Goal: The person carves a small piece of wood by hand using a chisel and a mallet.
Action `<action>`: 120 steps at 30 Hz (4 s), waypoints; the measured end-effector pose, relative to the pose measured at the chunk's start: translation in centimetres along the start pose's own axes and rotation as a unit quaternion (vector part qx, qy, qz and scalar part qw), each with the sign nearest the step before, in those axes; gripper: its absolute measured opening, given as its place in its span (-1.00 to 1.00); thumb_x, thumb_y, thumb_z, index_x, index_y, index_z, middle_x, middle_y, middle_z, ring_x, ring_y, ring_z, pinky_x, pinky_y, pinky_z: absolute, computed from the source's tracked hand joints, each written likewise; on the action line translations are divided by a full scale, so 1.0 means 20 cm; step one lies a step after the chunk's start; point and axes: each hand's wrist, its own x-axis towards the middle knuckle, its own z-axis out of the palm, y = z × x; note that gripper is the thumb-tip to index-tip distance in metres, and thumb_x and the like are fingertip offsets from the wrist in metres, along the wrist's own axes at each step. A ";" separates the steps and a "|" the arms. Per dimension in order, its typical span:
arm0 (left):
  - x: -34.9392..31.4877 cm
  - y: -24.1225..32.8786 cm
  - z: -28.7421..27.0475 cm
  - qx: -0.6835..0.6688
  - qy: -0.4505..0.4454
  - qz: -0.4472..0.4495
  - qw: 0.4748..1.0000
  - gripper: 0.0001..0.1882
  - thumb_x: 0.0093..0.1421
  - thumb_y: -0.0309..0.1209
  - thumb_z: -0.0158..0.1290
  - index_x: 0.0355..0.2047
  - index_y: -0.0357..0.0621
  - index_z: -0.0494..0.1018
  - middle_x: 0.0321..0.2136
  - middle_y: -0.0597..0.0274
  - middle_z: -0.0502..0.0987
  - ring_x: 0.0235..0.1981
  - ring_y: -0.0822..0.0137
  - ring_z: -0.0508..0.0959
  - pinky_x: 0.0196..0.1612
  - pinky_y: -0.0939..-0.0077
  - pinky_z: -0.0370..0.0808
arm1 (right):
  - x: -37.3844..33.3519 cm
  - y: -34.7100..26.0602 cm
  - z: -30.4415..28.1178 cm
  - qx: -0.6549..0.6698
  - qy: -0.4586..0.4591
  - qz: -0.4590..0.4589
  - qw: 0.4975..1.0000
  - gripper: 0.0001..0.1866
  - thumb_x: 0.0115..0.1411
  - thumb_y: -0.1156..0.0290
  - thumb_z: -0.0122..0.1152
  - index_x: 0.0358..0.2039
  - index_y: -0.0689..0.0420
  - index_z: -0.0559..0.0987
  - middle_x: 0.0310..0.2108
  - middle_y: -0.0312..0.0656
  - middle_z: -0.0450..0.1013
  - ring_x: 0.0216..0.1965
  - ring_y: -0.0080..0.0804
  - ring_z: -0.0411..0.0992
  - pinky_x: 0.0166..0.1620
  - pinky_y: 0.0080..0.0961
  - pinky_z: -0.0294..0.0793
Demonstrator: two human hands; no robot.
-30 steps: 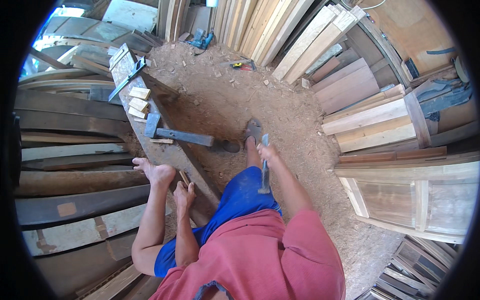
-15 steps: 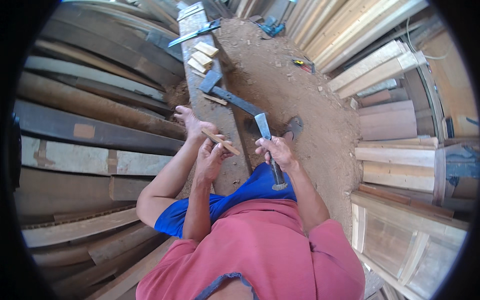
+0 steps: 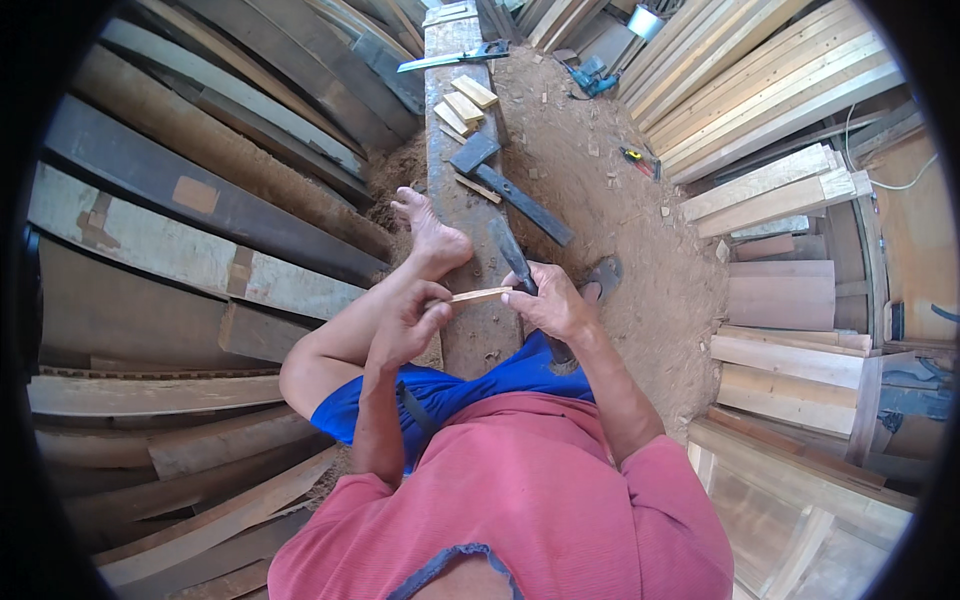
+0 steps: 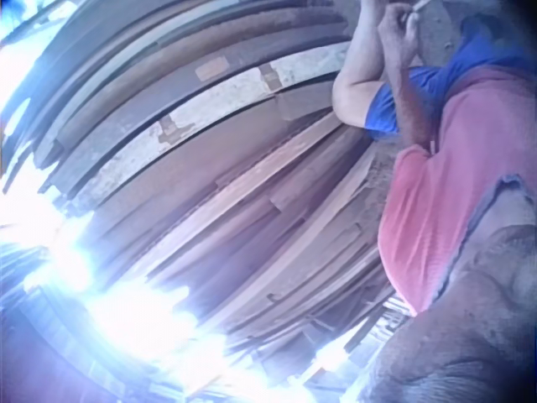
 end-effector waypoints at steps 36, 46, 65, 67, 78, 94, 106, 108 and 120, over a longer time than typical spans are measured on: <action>-0.25 0.30 0.04 -0.138 0.197 0.002 0.971 -0.64 0.42 -0.20 -0.23 -0.40 -0.17 0.38 -0.64 0.40 0.30 -0.58 0.54 0.29 -0.48 0.56 0.28 | -0.33 -0.33 0.66 0.396 -0.131 0.115 0.902 -0.85 0.38 0.32 -0.16 -0.20 0.11 0.34 -0.57 -0.40 0.17 -0.66 -0.67 0.18 -0.52 -0.57 0.37; -0.37 0.04 0.15 -0.366 0.160 -0.174 0.900 -0.51 0.45 -0.06 -0.38 -0.39 -0.16 0.37 -0.75 0.34 0.33 -0.77 0.48 0.28 -0.66 0.62 0.24 | -0.20 -0.35 0.34 0.423 0.044 0.044 0.904 -0.84 0.38 0.31 -0.09 -0.13 0.10 0.32 -0.53 -0.41 0.21 -0.59 -0.66 0.23 -0.48 -0.55 0.39; -0.21 0.34 -0.02 -0.024 0.232 0.001 0.972 -0.59 0.45 -0.19 -0.29 -0.34 -0.24 0.41 -0.56 0.27 0.37 -0.50 0.47 0.36 -0.40 0.47 0.36 | -0.31 -0.35 0.66 0.396 -0.158 0.127 0.896 -0.83 0.38 0.28 -0.11 -0.21 0.11 0.34 -0.59 -0.42 0.15 -0.65 -0.68 0.17 -0.52 -0.60 0.34; -0.20 0.33 -0.01 -0.023 0.238 0.015 0.971 -0.59 0.45 -0.19 -0.28 -0.33 -0.25 0.42 -0.55 0.25 0.38 -0.50 0.48 0.36 -0.40 0.48 0.36 | -0.31 -0.35 0.66 0.386 -0.146 0.120 0.903 -0.82 0.37 0.27 -0.11 -0.21 0.11 0.35 -0.59 -0.41 0.15 -0.65 -0.68 0.18 -0.53 -0.61 0.34; -0.59 0.10 0.18 -0.197 0.124 -0.236 0.944 -0.53 0.41 -0.14 -0.31 -0.55 -0.18 0.30 -0.75 0.24 0.27 -0.72 0.35 0.30 -0.60 0.45 0.27 | -0.33 -0.51 0.25 0.324 0.072 -0.038 0.942 -0.77 0.37 0.34 -0.10 -0.05 0.17 0.30 -0.62 -0.45 0.16 -0.70 -0.71 0.15 -0.61 -0.68 0.28; -0.16 0.11 0.16 -0.359 0.057 -0.131 0.922 -0.51 0.41 0.01 -0.30 -0.36 -0.14 0.39 -0.68 0.38 0.28 -0.68 0.53 0.24 -0.59 0.64 0.20 | 0.02 -0.28 0.38 0.279 0.080 -0.006 0.957 -0.75 0.36 0.28 -0.04 -0.05 0.13 0.40 -0.53 -0.38 0.31 -0.63 -0.71 0.23 -0.53 -0.64 0.36; -0.12 0.23 -0.03 -0.035 0.162 0.002 0.986 -0.53 0.45 -0.13 -0.38 -0.30 -0.21 0.40 -0.49 0.34 0.37 -0.42 0.47 0.34 -0.31 0.47 0.34 | -0.25 -0.34 0.68 0.417 -0.123 0.113 0.893 -0.86 0.39 0.28 -0.15 -0.20 0.06 0.31 -0.60 -0.41 0.15 -0.68 -0.67 0.16 -0.53 -0.54 0.36; -0.18 0.22 0.00 -0.199 0.136 -0.038 0.970 -0.52 0.45 -0.11 -0.37 -0.36 -0.24 0.37 -0.49 0.24 0.38 -0.41 0.43 0.34 -0.32 0.42 0.32 | -0.26 -0.35 0.66 0.414 -0.126 0.124 0.893 -0.86 0.39 0.28 -0.15 -0.20 0.06 0.31 -0.61 -0.42 0.13 -0.68 -0.67 0.15 -0.54 -0.55 0.35; -0.36 0.09 0.16 -0.522 0.046 -0.168 0.835 -0.49 0.40 0.01 -0.28 -0.45 -0.15 0.36 -0.76 0.42 0.21 -0.74 0.52 0.16 -0.63 0.58 0.11 | -0.10 -0.32 0.31 0.251 0.015 0.042 0.967 -0.77 0.35 0.28 0.02 -0.11 0.14 0.36 -0.66 -0.46 0.18 -0.71 -0.70 0.15 -0.61 -0.67 0.28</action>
